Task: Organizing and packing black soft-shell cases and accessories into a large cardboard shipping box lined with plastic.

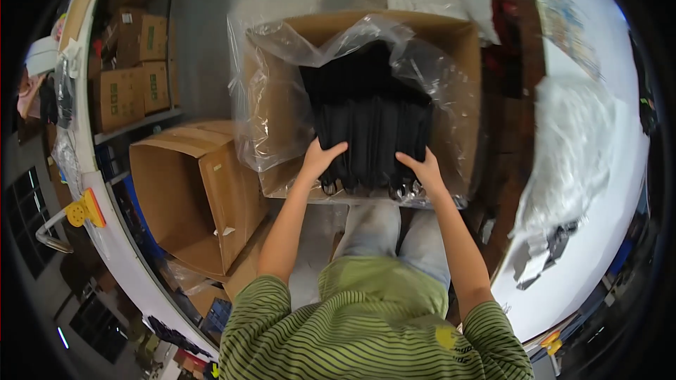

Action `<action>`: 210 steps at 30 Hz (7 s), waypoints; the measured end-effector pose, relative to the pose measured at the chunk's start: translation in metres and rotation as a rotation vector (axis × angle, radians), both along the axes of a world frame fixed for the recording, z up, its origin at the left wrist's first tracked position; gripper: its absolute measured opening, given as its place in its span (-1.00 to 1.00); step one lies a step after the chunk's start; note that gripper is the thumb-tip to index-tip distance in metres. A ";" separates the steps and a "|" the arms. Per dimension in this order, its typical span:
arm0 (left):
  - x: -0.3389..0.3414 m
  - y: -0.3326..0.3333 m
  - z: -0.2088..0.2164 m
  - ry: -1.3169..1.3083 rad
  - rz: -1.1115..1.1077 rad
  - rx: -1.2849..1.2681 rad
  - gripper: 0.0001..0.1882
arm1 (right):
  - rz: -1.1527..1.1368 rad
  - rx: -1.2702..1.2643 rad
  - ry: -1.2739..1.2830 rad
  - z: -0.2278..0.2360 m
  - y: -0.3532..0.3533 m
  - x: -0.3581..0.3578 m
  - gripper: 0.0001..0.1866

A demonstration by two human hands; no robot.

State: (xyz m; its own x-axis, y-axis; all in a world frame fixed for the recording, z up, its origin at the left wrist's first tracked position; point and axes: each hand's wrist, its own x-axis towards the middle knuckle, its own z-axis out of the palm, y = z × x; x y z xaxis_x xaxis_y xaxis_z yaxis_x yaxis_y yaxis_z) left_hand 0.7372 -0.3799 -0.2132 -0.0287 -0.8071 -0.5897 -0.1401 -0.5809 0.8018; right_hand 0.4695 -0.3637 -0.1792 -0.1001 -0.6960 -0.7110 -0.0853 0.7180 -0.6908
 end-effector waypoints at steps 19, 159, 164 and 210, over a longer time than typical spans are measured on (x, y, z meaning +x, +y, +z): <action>0.118 0.019 -0.285 -0.502 0.092 0.193 -0.14 | 0.355 0.239 0.234 -0.316 0.004 0.136 -0.08; -0.056 0.073 -0.005 -0.662 -1.028 -0.210 -0.53 | 0.736 -0.252 0.756 0.030 0.122 0.071 -0.45; -0.058 0.058 -0.020 -0.531 -0.559 -0.266 -0.45 | 0.606 -0.266 0.777 0.053 0.118 0.056 -0.59; -0.249 0.105 0.205 -0.266 -1.330 -0.179 -0.77 | -0.672 -0.402 0.437 0.289 0.374 -0.239 -0.77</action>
State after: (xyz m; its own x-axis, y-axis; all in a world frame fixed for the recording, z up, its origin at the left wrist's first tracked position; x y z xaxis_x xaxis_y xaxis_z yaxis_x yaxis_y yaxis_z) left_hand 0.4881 -0.2752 -0.0083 -0.7387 -0.3252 -0.5904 -0.6663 0.2201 0.7124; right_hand 0.2309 0.0106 0.1099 -0.7810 -0.5811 -0.2288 -0.0485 0.4217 -0.9054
